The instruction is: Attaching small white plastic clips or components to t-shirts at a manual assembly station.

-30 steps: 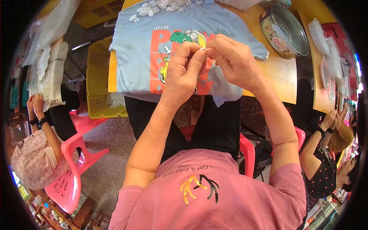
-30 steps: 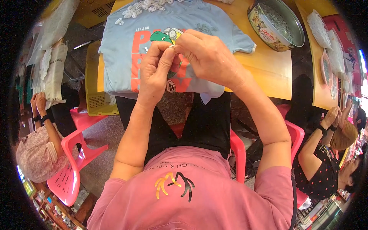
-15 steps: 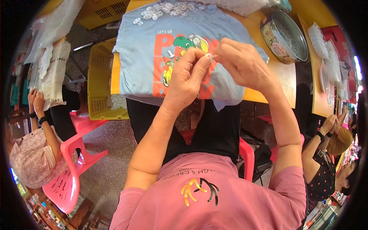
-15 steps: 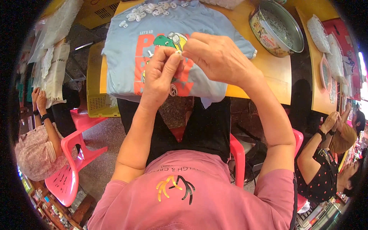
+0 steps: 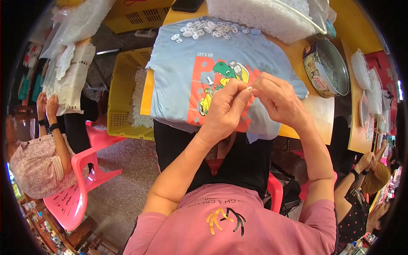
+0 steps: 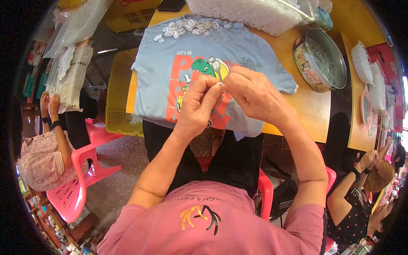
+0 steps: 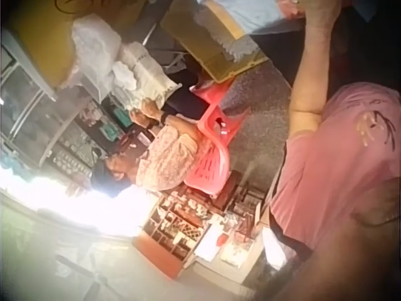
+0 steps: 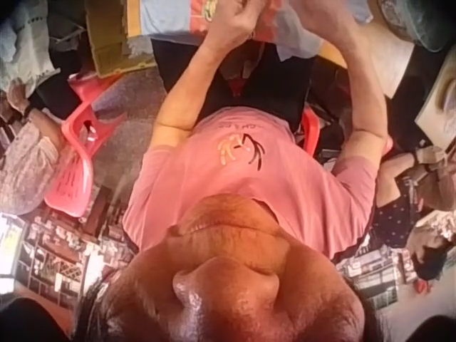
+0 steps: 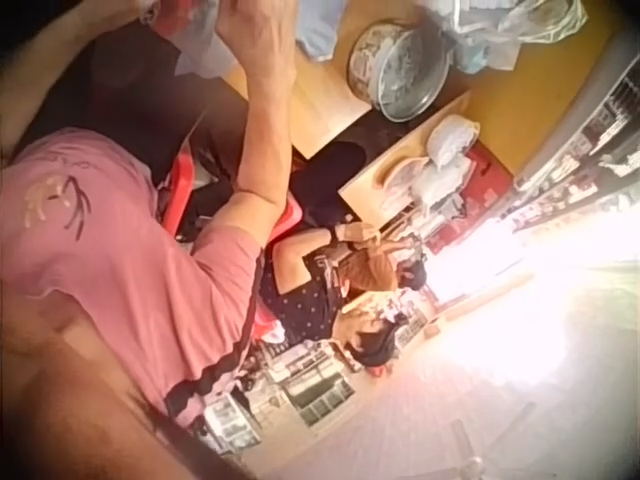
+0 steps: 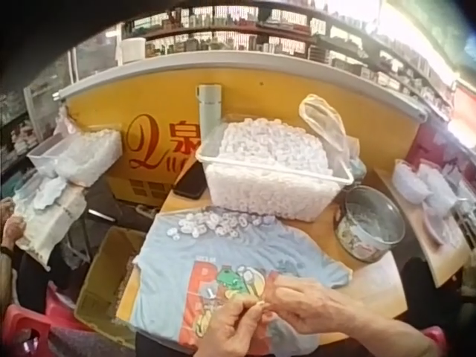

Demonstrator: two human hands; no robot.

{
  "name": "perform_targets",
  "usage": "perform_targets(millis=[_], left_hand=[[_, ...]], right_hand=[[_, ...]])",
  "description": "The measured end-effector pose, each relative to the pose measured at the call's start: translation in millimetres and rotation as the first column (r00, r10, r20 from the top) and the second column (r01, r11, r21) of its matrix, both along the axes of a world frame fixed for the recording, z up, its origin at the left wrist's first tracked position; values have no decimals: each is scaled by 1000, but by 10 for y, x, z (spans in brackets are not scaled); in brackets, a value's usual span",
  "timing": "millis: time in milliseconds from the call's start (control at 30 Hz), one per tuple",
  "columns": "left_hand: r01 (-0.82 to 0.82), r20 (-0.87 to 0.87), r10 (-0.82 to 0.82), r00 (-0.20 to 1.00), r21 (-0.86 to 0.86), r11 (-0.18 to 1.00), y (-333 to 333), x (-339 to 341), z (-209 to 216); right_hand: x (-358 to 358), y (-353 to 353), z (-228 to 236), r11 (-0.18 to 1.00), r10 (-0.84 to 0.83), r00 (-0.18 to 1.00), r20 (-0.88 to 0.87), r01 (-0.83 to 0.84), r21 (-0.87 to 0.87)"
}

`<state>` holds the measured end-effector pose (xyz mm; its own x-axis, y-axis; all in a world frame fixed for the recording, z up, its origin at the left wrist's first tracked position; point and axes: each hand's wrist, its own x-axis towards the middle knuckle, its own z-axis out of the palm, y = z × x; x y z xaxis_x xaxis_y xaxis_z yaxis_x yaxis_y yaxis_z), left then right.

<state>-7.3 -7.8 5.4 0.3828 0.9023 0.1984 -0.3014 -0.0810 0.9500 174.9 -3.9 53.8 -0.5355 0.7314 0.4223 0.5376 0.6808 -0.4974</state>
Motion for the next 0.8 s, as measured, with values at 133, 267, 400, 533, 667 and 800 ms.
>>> perform_targets(millis=[133,267,400,533,667,800], left_hand=[[-23,-34,24,999,17,1000,10,-10,9],[-49,18,50,999,-59,997,-6,9,19],[-88,77,94,993,-83,993,-5,30,-44],[-109,69,112,991,-48,993,-6,45,-54],[-124,85,129,988,-58,991,-9,38,-41],[-127,106,131,986,-45,991,-10,57,-65]], right_hand=[[-29,-27,24,997,-47,999,7,47,-65],[-12,25,92,963,-99,995,-25,89,-253],[-110,418,374,945,-45,994,99,75,-318],[-514,1086,181,995,-59,994,96,51,83],[-948,1630,-72,973,-59,988,146,24,227],[-1165,1839,-185,941,-54,927,371,-77,330]])
